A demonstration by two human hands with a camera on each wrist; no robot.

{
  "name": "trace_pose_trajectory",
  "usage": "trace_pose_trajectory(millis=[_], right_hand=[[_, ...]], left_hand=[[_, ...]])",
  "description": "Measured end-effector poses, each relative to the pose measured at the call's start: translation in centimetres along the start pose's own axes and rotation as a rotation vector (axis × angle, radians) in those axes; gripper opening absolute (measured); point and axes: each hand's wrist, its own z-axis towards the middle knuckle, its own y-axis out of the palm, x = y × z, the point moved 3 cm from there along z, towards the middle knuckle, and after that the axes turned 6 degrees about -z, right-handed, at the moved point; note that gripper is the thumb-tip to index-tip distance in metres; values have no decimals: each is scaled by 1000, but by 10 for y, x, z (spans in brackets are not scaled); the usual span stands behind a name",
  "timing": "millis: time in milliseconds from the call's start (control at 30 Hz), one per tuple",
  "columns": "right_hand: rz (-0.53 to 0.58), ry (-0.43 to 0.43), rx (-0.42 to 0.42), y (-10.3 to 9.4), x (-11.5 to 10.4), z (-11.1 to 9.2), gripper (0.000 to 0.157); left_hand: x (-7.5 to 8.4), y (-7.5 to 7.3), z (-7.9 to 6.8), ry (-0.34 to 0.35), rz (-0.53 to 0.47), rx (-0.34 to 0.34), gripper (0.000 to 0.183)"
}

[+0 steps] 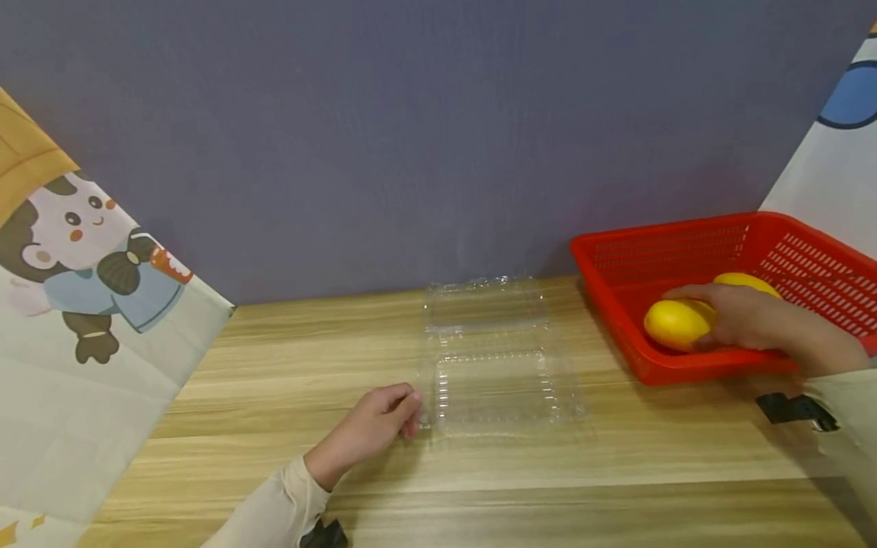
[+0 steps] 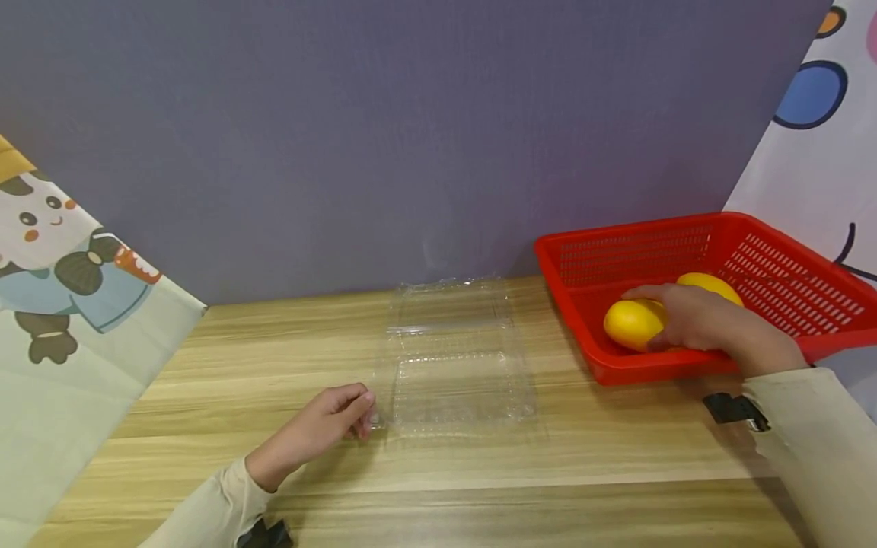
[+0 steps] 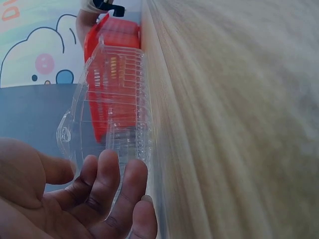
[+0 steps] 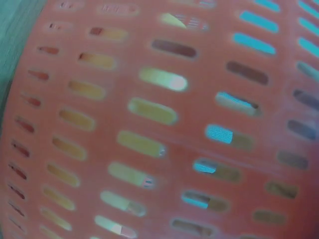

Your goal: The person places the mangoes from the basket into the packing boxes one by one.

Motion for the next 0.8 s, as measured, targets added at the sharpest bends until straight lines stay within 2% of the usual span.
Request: trace_pose_trajectory(millis=[200,800], right_hand=[[-18,-44,22,1,-3,-1,79],[-8,-53,-11,6,-2,-2,93]], left_hand=[[1,-1,-1,-4,-7,-14,29],[0,-1,-3,5,-7,-18,31]])
